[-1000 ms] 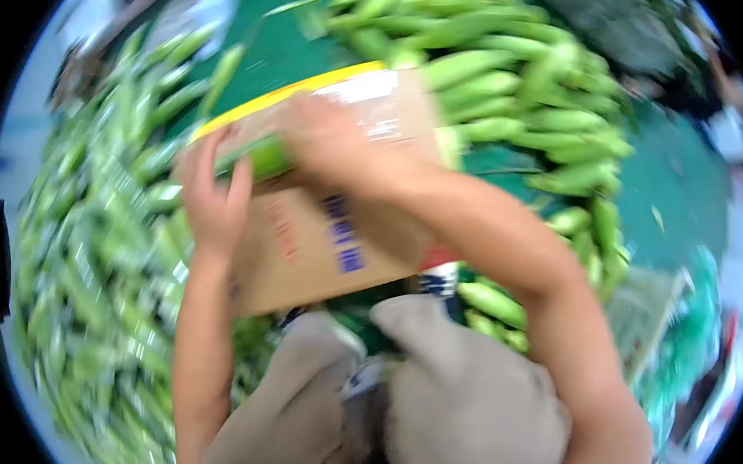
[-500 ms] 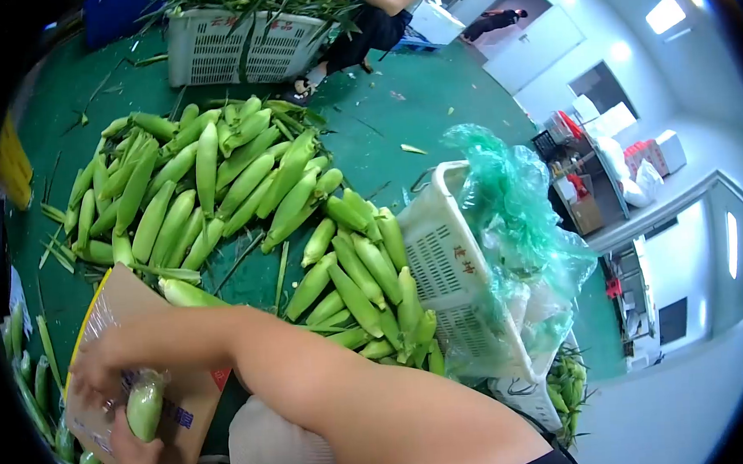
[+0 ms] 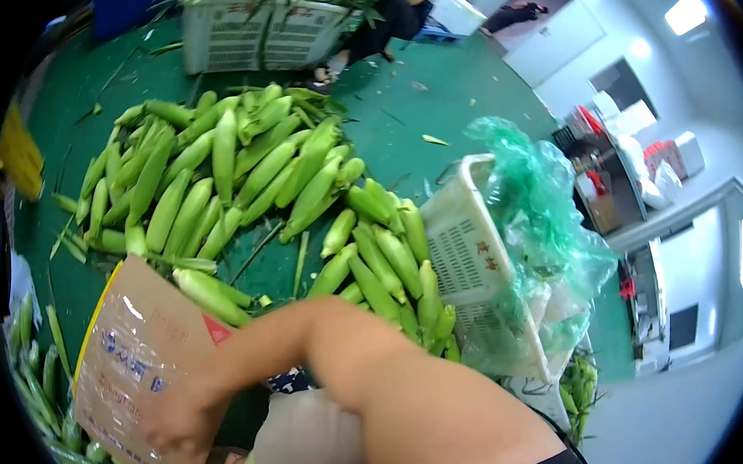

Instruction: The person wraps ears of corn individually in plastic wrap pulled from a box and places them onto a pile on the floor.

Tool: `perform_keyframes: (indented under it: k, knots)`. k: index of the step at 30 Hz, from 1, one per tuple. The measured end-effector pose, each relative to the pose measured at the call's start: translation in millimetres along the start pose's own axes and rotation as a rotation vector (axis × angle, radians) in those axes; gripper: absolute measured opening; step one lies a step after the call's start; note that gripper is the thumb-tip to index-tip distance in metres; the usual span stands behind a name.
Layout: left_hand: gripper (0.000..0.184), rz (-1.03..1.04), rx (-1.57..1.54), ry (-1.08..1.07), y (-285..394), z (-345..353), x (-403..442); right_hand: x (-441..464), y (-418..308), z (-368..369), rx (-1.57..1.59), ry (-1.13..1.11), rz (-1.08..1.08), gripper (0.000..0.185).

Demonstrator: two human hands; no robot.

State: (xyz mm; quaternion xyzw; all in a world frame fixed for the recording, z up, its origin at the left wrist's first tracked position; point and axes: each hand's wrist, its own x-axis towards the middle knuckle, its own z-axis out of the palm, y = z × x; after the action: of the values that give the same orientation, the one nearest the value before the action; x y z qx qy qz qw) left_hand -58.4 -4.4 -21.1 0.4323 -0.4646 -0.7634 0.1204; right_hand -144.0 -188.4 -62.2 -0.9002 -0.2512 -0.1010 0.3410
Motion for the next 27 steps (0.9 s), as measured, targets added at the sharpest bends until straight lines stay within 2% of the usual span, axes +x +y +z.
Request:
perform_keyframes:
  k: [1,2,4,5,6,7,8,9,10,12,13,15,16,17,18,21,23,24,25,27]
  knots:
    - [0.092,0.048,-0.064,-0.03,-9,1,-1,-11,-37,-3,0.198,-0.274,0.216,0.078]
    - [0.094,0.1,-0.144,-0.049,-18,4,-6,-41,-67,18,0.282,0.019,0.143,0.089]
    - [0.097,0.182,-0.297,0.014,-32,15,-30,-65,-79,36,0.874,-0.444,0.325,0.073]
    - [0.095,-0.011,-0.291,0.2,-17,23,-57,-76,-90,46,1.072,-0.651,0.495,0.068]
    - [0.086,0.001,-0.37,0.287,-24,26,-71,-88,-95,45,0.976,-0.35,0.5,0.063]
    - [0.074,0.025,-0.069,0.338,-22,15,-88,-85,-89,40,0.986,-0.228,0.434,0.058]
    - [0.064,0.067,0.008,0.482,-17,10,-106,-67,-84,18,1.092,-0.329,0.613,0.061]
    - [0.057,0.048,0.041,0.616,-8,4,-128,-58,-84,-1,0.909,-0.224,0.615,0.07]
    - [0.049,0.099,-0.053,0.749,-5,-1,-144,-53,-79,-11,0.912,-0.198,0.694,0.078]
    - [0.055,0.421,-0.114,1.1,-17,-3,-133,-41,-72,-14,0.959,-0.061,0.82,0.089]
    - [0.062,0.786,-0.565,1.326,-2,3,-93,-21,-71,-15,0.846,0.013,0.756,0.094]
    - [0.076,1.176,-1.099,1.393,13,12,-29,23,-74,-16,0.681,0.151,0.668,0.101]
    - [0.082,1.192,-1.159,1.284,3,11,-27,58,-80,-7,0.61,0.214,0.644,0.102]
    - [0.081,1.05,-1.072,1.372,5,10,-20,72,-81,-4,0.549,0.283,0.615,0.104]
    - [0.078,0.939,-1.123,1.381,1,13,-28,73,-84,-6,0.469,0.251,0.572,0.104]
    - [0.073,1.026,-1.059,1.562,-18,1,-67,59,-87,-20,0.211,0.214,0.424,0.101]
    - [0.076,1.039,-0.936,1.924,-38,-2,-182,4,-67,-31,0.312,0.34,0.589,0.093]
    - [0.078,0.931,-0.83,2.176,-52,2,-243,-13,-57,-30,0.301,0.399,0.674,0.088]
    - [0.08,0.714,-0.742,2.439,-68,11,-298,-31,-51,-31,0.29,0.445,0.757,0.083]
    - [0.084,0.099,-0.63,2.794,-98,44,-358,-57,-40,-25,0.298,0.546,0.794,0.076]
